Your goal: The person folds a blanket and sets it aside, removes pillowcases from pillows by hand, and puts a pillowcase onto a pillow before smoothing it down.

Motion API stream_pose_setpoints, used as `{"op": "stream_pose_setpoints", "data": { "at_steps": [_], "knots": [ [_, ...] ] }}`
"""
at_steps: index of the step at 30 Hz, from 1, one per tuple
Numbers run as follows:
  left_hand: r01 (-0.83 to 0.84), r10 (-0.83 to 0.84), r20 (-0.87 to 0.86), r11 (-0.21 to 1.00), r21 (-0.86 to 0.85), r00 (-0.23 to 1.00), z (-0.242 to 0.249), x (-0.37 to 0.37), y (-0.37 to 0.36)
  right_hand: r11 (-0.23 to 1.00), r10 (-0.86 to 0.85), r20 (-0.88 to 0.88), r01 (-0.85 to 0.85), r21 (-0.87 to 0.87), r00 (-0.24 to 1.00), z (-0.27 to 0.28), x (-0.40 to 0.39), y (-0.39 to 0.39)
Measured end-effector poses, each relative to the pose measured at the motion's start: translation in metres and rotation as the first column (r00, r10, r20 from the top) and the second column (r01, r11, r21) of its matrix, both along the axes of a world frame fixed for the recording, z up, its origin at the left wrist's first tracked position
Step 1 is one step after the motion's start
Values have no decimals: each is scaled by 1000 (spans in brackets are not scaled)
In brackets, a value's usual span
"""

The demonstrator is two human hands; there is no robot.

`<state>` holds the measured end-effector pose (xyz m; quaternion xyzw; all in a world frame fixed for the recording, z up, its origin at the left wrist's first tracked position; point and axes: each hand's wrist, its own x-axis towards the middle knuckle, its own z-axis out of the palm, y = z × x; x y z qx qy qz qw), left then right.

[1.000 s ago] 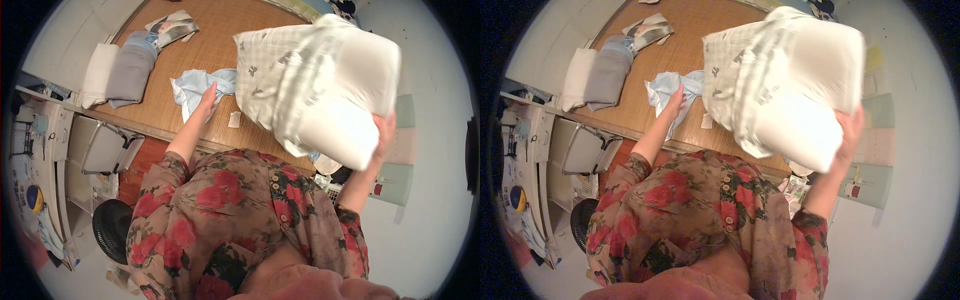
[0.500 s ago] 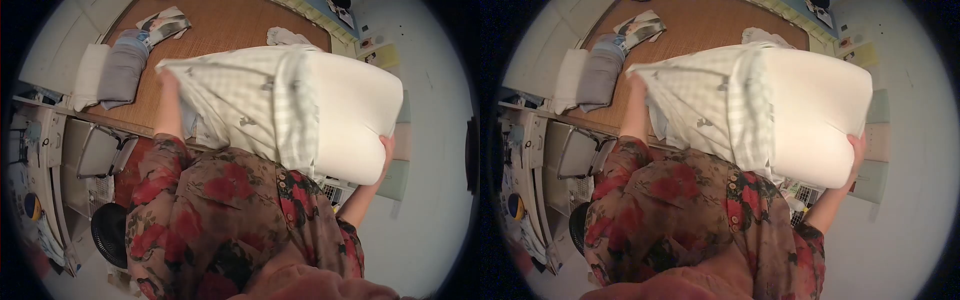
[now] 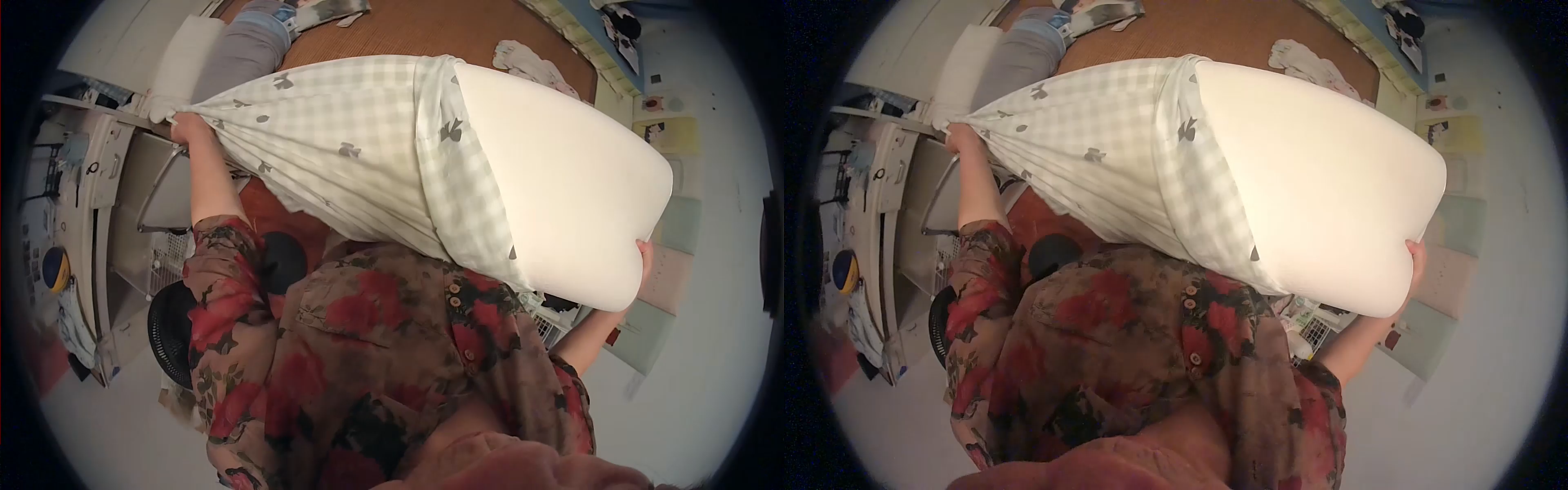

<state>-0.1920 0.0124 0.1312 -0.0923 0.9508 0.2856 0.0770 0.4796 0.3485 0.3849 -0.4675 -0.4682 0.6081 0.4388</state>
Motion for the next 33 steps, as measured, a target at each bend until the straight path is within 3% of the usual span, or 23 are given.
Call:
{"op": "stream_pose_setpoints", "data": {
  "at_steps": [1,2,3,4,6,9,10,11,12,13,15,16,18,19,21,22,23,24,26,29,31,33],
  "knots": [
    [-80,97,-29,930,359,995,1,1,3,1000,-26,-67,28,16,997,-11,-7,8],
    [-131,196,-22,735,666,980,0,4,9,1000,-20,-59,20,-1,998,-29,-12,24],
    [-141,277,14,444,885,961,-2,6,15,979,6,109,-29,202,994,-57,-14,41],
    [-191,81,174,315,930,981,-28,11,19,916,0,274,-110,386,962,-86,-18,54],
    [-281,-196,360,339,898,912,-93,49,36,987,131,96,-139,84,987,-145,-38,70],
    [-358,-193,602,651,670,775,-198,145,33,959,139,-13,-137,-249,990,-245,-83,53],
    [-467,-194,714,638,613,672,-218,182,30,921,2,-101,-41,-387,995,-273,-100,40],
    [-426,-153,760,751,505,632,-181,224,45,871,-48,-71,7,-491,996,-313,-104,36],
    [-555,-254,843,658,510,474,-265,237,33,806,-97,-33,59,-589,995,-352,-103,32],
    [-562,-238,857,669,486,458,-265,249,41,793,-100,-13,72,-605,995,-362,-100,23],
    [-627,29,924,743,234,380,-250,279,77,661,31,-54,-61,-748,998,-376,-83,1],
    [-630,40,930,746,216,366,-268,282,79,652,30,-39,-49,-757,999,-376,-81,-9],
    [-546,-239,851,680,491,467,-303,279,91,781,171,79,-86,-619,982,-374,-81,-30],
    [-546,-230,862,693,471,452,-308,275,96,771,161,92,-68,-633,983,-374,-87,-40],
    [-595,-48,849,693,408,526,-309,257,119,728,53,242,129,-674,969,-379,-102,-45],
    [-589,-50,847,697,409,530,-318,245,128,700,9,179,122,-703,984,-387,-99,-40],
    [-640,30,751,546,540,659,-324,232,130,697,-1,174,125,-706,985,-388,-91,-35],
    [-624,106,638,382,682,762,-331,219,132,743,-37,181,148,-653,983,-374,-87,-30],
    [-584,155,564,246,773,811,-323,178,127,807,-70,194,170,-566,979,-328,-70,-11],
    [-566,197,535,169,807,821,-301,115,109,855,-21,146,93,-510,989,-224,-43,17],
    [-542,222,504,172,822,835,-288,81,97,935,-150,282,228,-271,948,-177,-47,12],
    [-520,251,473,170,837,844,-277,55,79,967,-177,409,236,-99,895,-151,-30,15]
  ]
}}
